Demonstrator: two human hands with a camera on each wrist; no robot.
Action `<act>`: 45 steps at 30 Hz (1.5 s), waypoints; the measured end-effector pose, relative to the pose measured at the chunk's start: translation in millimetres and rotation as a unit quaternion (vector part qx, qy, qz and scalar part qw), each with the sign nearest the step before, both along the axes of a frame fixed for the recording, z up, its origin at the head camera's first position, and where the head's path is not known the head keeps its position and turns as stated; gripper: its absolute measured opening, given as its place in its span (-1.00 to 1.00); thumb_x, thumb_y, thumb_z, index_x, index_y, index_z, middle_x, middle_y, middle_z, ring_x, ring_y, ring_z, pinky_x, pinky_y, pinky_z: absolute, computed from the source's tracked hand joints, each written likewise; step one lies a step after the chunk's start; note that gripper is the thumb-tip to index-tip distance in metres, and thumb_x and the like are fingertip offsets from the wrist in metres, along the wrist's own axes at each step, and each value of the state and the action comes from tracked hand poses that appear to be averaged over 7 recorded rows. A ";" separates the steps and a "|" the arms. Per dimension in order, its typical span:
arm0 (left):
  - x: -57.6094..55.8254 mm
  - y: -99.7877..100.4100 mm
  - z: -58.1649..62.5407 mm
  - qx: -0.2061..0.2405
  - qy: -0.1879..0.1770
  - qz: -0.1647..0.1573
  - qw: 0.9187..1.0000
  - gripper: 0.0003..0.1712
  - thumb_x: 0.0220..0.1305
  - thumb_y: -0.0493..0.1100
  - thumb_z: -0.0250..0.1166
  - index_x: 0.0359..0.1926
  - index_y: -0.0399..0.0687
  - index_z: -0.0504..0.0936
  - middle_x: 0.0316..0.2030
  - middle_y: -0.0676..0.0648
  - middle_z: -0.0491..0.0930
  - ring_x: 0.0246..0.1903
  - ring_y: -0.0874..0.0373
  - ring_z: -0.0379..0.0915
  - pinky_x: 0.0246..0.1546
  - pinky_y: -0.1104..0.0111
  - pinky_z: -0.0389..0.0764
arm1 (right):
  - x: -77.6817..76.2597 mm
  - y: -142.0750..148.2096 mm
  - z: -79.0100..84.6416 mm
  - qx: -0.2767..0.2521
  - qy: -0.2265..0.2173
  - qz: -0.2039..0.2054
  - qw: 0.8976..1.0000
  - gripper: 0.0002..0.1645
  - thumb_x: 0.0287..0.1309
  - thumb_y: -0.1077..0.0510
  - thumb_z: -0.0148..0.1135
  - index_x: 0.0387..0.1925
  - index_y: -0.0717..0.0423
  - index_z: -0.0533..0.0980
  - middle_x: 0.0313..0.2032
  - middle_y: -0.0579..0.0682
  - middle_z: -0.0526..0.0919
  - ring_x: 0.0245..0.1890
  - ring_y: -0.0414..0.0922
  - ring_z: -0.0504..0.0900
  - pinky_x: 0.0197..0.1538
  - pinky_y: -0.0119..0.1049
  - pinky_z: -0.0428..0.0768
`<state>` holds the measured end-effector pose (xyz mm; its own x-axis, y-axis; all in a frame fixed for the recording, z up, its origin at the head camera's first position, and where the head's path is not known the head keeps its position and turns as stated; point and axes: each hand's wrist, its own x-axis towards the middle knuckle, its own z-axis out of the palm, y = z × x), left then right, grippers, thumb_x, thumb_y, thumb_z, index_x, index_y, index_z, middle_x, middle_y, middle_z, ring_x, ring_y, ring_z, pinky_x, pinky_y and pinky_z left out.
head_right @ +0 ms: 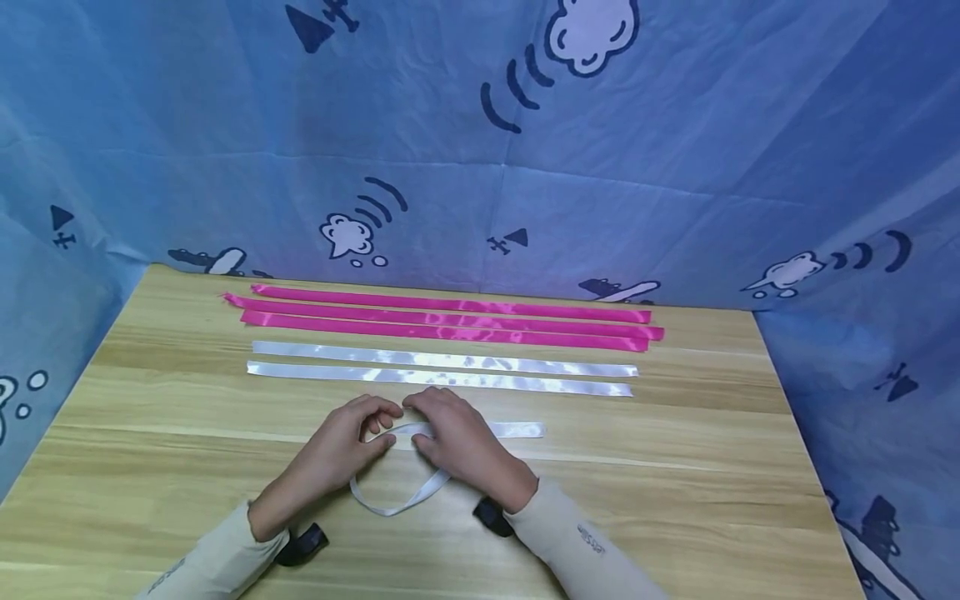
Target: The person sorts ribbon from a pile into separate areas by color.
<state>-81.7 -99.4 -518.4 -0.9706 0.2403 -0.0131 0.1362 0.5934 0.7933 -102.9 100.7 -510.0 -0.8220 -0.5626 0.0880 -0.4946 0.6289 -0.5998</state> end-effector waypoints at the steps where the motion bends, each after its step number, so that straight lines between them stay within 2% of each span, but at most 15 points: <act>1: 0.0 0.1 0.0 -0.002 -0.002 0.000 1.000 -0.74 0.25 -0.43 0.44 -0.05 -0.14 0.73 -0.26 0.02 0.63 -0.25 0.20 0.45 -0.18 0.42 0.51 | 0.2 -0.6 -0.4 0.001 0.003 0.002 1.000 -0.54 0.19 0.31 0.45 0.14 0.17 0.62 0.05 0.01 0.73 0.12 -0.04 0.64 0.22 -0.05 0.61; 8: 0.9 0.0 1.0 0.002 -0.017 -0.005 1.000 -0.82 0.30 -0.44 0.37 -0.18 -0.13 0.78 -0.33 0.04 0.64 -0.33 0.27 0.46 -0.24 0.45 0.52 | 1.0 -2.3 -2.1 0.008 0.000 0.008 1.000 -0.75 0.21 0.40 0.34 -0.10 0.13 0.69 -0.18 -0.06 0.73 -0.10 -0.13 0.63 0.04 -0.14 0.64; 12: 0.8 -1.2 1.1 0.006 -0.019 -0.012 1.000 -0.81 0.32 -0.45 0.34 -0.23 -0.11 0.79 -0.38 0.04 0.63 -0.37 0.27 0.44 -0.31 0.48 0.48 | 0.2 -0.7 -4.0 0.000 -0.002 0.011 1.000 -0.77 0.19 0.47 0.26 -0.25 0.14 0.69 -0.28 -0.06 0.71 -0.22 -0.17 0.60 -0.06 -0.23 0.62; 16: 0.4 -4.4 2.1 0.016 -0.025 -0.014 0.999 -0.80 0.35 -0.44 0.33 -0.23 -0.10 0.80 -0.36 0.02 0.68 -0.38 0.27 0.44 -0.34 0.48 0.49 | -1.6 3.4 -3.6 -0.021 -0.029 0.005 0.999 -0.77 0.24 0.47 0.24 -0.33 0.11 0.68 -0.34 -0.09 0.67 -0.31 -0.23 0.53 -0.15 -0.36 0.56; 21: -0.4 -9.4 3.4 0.054 -0.054 -0.012 0.997 -0.81 0.39 -0.42 0.29 -0.17 -0.15 0.80 -0.27 -0.08 0.77 -0.38 0.24 0.56 -0.39 0.46 0.57 | -3.6 11.0 0.1 -0.051 -0.074 -0.016 0.996 -0.80 0.31 0.42 0.26 -0.34 0.11 0.67 -0.37 -0.12 0.64 -0.35 -0.24 0.49 -0.19 -0.41 0.51; 24: -1.2 -10.4 3.8 0.068 -0.071 -0.009 0.995 -0.83 0.41 -0.41 0.29 -0.14 -0.18 0.79 -0.35 -0.08 0.76 -0.42 0.22 0.59 -0.43 0.46 0.57 | -5.0 16.2 2.7 -0.067 -0.092 -0.028 0.993 -0.83 0.34 0.39 0.27 -0.33 0.10 0.66 -0.42 -0.13 0.60 -0.39 -0.25 0.45 -0.25 -0.42 0.47; 29: -2.7 -10.8 5.5 0.070 -0.088 -0.003 0.994 -0.84 0.42 -0.40 0.29 -0.13 -0.19 0.78 -0.50 -0.03 0.67 -0.49 0.22 0.51 -0.54 0.49 0.45 | -7.9 27.0 6.3 -0.083 -0.113 -0.036 0.989 -0.86 0.35 0.35 0.29 -0.30 0.09 0.67 -0.46 -0.14 0.56 -0.44 -0.27 0.41 -0.31 -0.43 0.43; 32: -3.4 -12.2 7.7 0.071 -0.096 0.000 0.993 -0.83 0.43 -0.40 0.28 -0.12 -0.18 0.78 -0.54 -0.03 0.64 -0.51 0.21 0.50 -0.59 0.49 0.39 | -8.3 34.2 10.7 -0.081 -0.131 -0.040 0.987 -0.89 0.36 0.32 0.31 -0.28 0.07 0.68 -0.42 -0.13 0.61 -0.40 -0.25 0.44 -0.27 -0.42 0.45; 37: -5.9 -14.6 13.1 0.067 -0.094 -0.002 0.993 -0.85 0.43 -0.36 0.31 -0.12 -0.16 0.80 -0.50 -0.03 0.68 -0.50 0.21 0.53 -0.57 0.49 0.45 | -7.7 48.0 20.8 -0.084 -0.171 -0.031 0.981 -0.93 0.34 0.30 0.33 -0.23 0.11 0.69 -0.30 -0.08 0.69 -0.29 -0.16 0.50 -0.17 -0.38 0.50; 45: -6.9 -20.0 24.1 0.065 -0.083 -0.011 0.994 -0.86 0.42 -0.33 0.34 -0.12 -0.14 0.82 -0.32 -0.04 0.76 -0.40 0.18 0.64 -0.46 0.47 0.59 | -10.3 71.2 35.6 -0.092 -0.157 -0.036 0.983 -0.93 0.30 0.31 0.38 -0.27 0.09 0.68 -0.30 -0.05 0.65 -0.31 -0.21 0.45 -0.23 -0.41 0.48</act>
<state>-88.6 -119.5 -494.3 -0.9520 0.2717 -0.1407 0.0081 0.4819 0.8762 -113.2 171.9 -474.4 -0.8621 -0.5001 -0.0813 -0.2252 0.5219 -0.8228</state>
